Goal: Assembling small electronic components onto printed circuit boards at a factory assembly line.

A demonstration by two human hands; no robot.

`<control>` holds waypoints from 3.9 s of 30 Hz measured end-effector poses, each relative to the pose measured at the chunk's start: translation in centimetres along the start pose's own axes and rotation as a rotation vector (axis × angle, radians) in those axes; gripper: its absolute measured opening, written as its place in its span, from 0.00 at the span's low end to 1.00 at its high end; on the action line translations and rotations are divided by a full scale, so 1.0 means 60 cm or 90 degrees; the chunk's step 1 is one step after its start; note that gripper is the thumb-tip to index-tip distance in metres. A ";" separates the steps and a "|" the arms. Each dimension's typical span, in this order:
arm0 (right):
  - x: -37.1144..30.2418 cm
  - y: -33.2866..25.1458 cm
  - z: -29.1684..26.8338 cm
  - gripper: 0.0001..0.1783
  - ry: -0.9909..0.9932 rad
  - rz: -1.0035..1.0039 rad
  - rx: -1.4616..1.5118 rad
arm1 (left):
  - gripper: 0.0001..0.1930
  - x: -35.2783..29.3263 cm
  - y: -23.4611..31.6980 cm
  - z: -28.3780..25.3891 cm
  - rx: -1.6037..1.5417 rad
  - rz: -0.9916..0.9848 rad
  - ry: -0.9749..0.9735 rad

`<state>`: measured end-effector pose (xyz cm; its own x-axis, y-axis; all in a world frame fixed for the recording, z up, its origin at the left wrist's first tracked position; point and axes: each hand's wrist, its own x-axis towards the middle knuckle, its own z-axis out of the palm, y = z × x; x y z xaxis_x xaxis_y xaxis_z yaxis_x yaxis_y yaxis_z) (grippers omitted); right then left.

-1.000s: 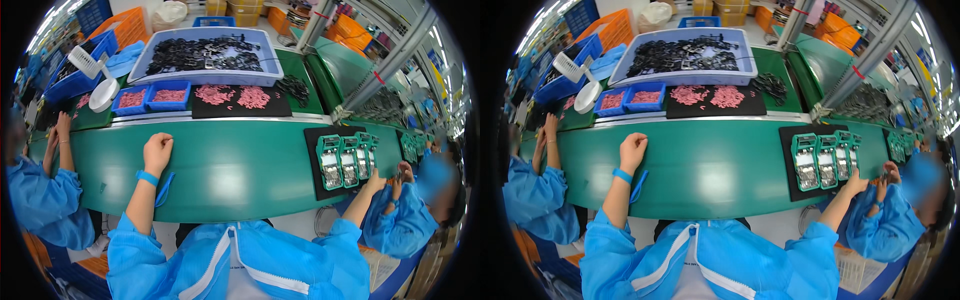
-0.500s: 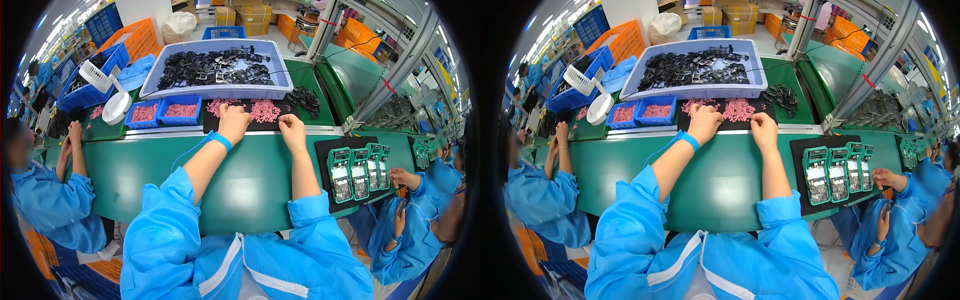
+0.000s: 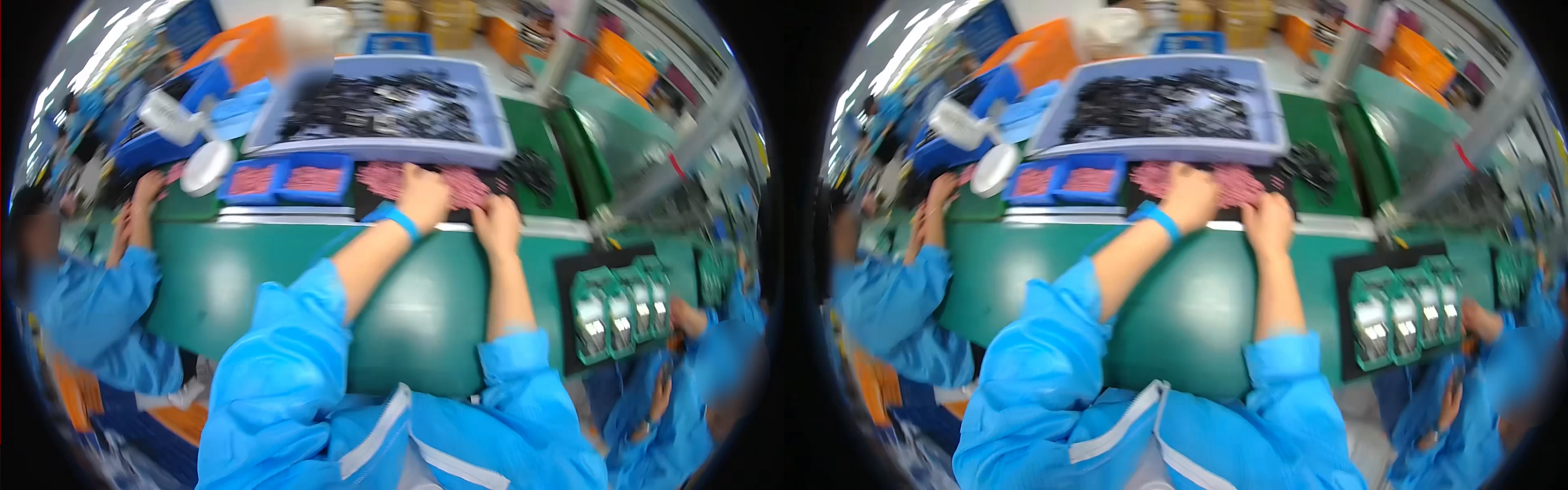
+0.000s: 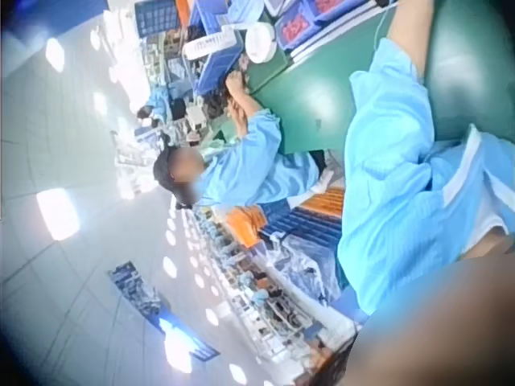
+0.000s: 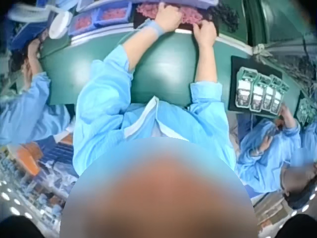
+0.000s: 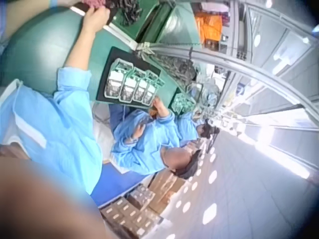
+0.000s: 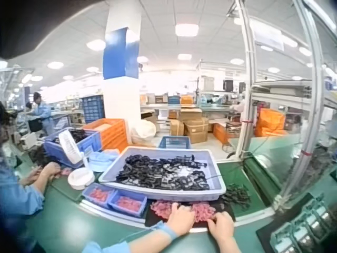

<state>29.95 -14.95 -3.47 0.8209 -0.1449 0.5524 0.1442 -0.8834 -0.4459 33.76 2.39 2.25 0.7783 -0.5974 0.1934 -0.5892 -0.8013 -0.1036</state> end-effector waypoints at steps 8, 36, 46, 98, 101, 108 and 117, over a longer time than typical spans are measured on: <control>-0.014 0.082 -0.007 0.09 -0.049 -0.021 -0.125 | 0.09 0.034 0.069 0.055 0.004 -0.008 0.153; -0.005 -0.030 -0.065 0.21 -0.215 0.188 -0.258 | 0.10 -0.207 0.071 0.031 0.107 -0.052 0.017; -0.124 -0.137 -0.109 0.11 -0.270 -0.211 -0.084 | 0.05 -0.239 0.068 0.032 -0.182 -0.179 0.215; -0.129 -0.125 -0.134 0.11 -0.360 -0.222 -0.041 | 0.04 -0.237 0.063 0.060 -0.448 -0.225 0.269; -0.131 -0.111 -0.128 0.11 -0.342 -0.260 -0.042 | 0.04 -0.235 0.063 0.063 -0.429 -0.231 0.261; -0.138 -0.069 -0.085 0.09 -0.218 -0.289 0.054 | 0.02 -0.234 0.073 0.056 -0.400 -0.145 0.318; -0.151 -0.119 -0.098 0.09 -0.358 0.051 0.556 | 0.03 -0.237 0.077 0.059 -0.407 -0.072 0.306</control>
<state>18.23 -9.93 -1.13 0.9525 0.2372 0.1908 0.2435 -0.2176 -0.9452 20.76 7.06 -4.45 0.7474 -0.3176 0.5835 -0.6364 -0.5944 0.4916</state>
